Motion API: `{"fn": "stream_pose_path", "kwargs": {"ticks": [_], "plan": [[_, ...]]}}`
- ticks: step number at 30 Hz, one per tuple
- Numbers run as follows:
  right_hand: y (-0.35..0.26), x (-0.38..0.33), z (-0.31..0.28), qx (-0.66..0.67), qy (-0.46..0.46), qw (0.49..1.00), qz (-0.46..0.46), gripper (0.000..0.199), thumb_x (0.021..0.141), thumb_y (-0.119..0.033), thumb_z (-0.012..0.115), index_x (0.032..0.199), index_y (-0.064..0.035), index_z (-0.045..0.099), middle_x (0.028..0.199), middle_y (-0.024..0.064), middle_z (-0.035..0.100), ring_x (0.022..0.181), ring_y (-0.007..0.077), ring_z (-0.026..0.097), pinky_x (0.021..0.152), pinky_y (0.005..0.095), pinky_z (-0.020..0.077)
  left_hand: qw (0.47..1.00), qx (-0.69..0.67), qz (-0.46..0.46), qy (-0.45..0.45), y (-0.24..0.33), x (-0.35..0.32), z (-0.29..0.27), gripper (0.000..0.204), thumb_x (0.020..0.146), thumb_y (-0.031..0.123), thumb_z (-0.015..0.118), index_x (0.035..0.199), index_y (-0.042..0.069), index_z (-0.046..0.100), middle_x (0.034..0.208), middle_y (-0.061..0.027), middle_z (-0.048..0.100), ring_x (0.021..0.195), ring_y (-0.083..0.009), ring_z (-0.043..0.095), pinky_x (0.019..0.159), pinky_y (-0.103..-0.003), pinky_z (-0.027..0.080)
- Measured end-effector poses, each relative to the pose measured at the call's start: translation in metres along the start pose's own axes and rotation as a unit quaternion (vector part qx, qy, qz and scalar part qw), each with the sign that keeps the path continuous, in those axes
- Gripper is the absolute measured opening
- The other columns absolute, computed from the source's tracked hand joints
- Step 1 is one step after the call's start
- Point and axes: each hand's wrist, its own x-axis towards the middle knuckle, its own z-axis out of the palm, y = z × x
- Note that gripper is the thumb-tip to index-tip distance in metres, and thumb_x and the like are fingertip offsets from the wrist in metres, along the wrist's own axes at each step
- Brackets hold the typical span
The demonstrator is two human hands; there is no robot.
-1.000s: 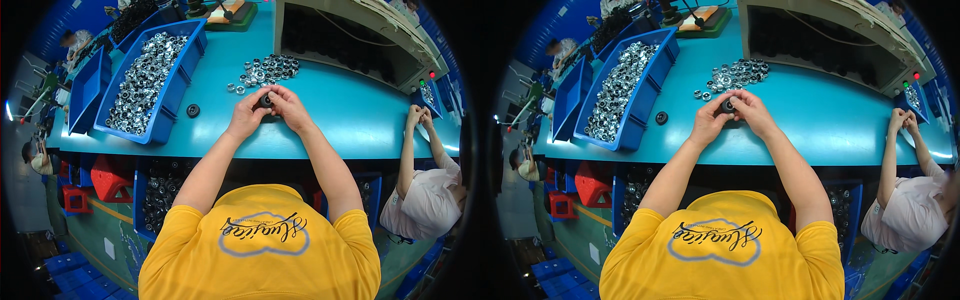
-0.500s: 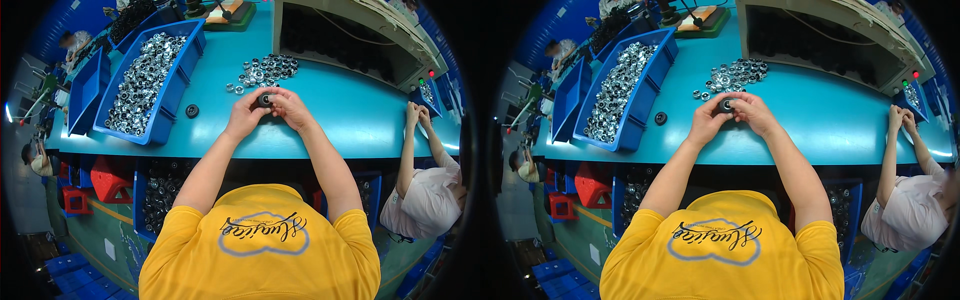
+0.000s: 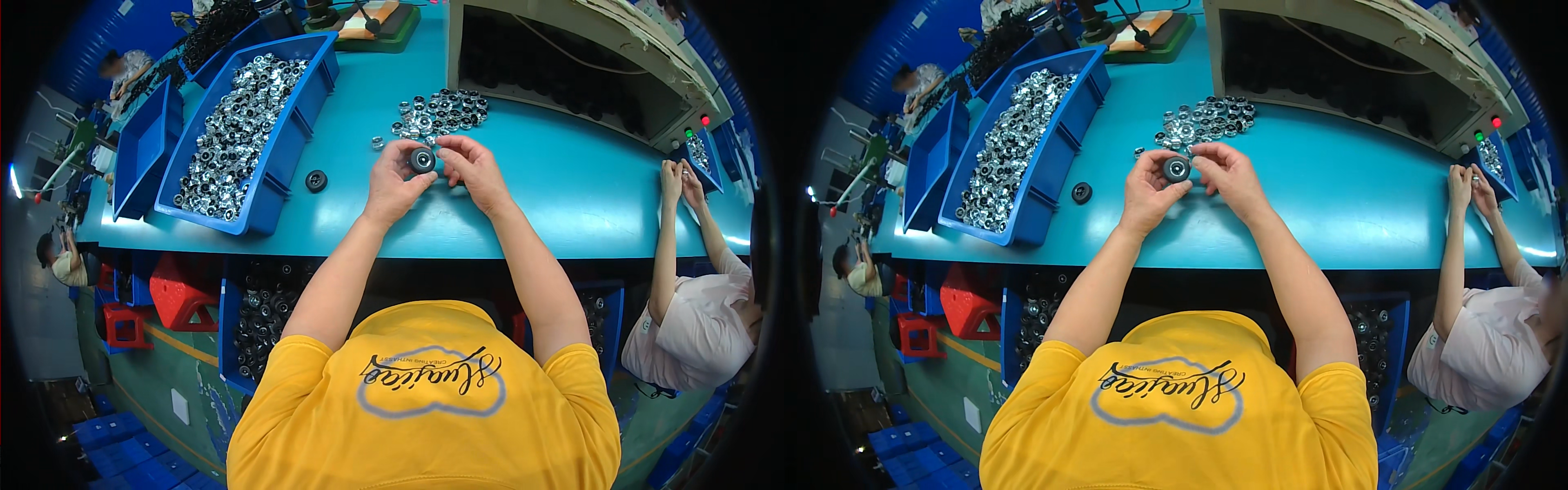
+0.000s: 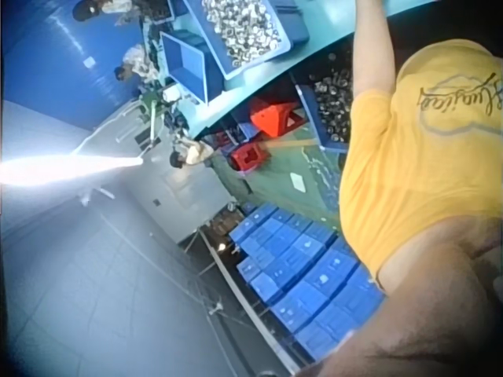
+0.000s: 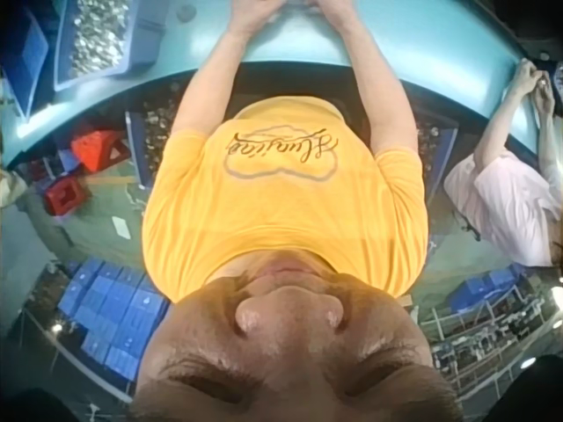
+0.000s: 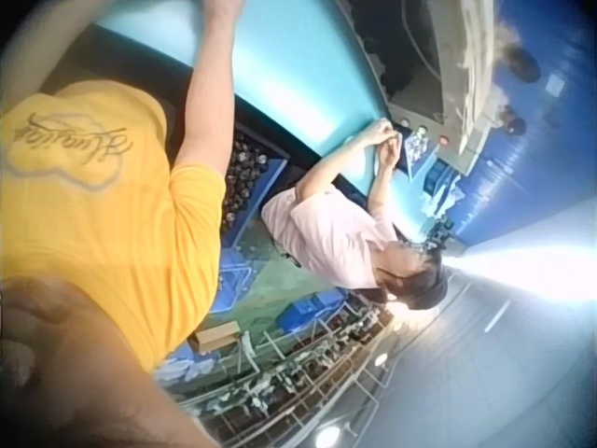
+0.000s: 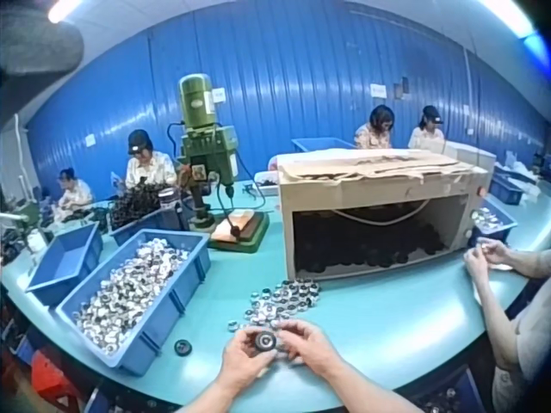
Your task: Assembling small toy wheels by manually inserting a metal hub component into black plastic wheel bases at a factory workbench.
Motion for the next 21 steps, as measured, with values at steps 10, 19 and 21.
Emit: {"fn": "stream_pose_path", "kwargs": {"ticks": [10,19,21], "plan": [[-0.010,-0.013,0.016,-0.258,0.002,0.940,-0.225,0.025,0.076,-0.010,0.078,0.100,-0.0075,0.074,0.092,0.0012,0.062,0.071,0.0099,0.057,0.061,0.0237,0.0484,0.994,0.060,0.090,0.034,-0.013,0.001,0.002,0.050,0.077,-0.007,0.078,0.121,0.002,0.055,0.115,-0.0086,0.063,0.101,-0.0164,0.066,0.087,-0.032,0.058],[-0.002,-0.010,0.010,-0.164,-0.023,0.982,-0.087,0.027,0.083,-0.015,0.076,0.107,-0.0033,0.073,0.093,0.0015,0.068,0.076,0.0090,0.060,0.070,0.0261,0.0518,0.929,0.302,0.199,0.074,0.004,0.000,0.007,0.048,0.067,-0.001,0.078,0.112,0.007,0.062,0.099,-0.0096,0.057,0.080,-0.0237,0.060,0.064,-0.032,0.052],[-0.001,-0.009,0.009,-0.134,-0.035,0.990,-0.035,0.026,0.086,-0.016,0.074,0.108,-0.0021,0.073,0.091,0.0010,0.070,0.076,0.0083,0.060,0.071,0.0263,0.0517,0.931,0.305,0.183,0.077,0.007,-0.001,0.008,0.047,0.067,0.000,0.078,0.111,0.007,0.063,0.099,-0.0095,0.057,0.081,-0.0237,0.058,0.062,-0.032,0.050]]}}
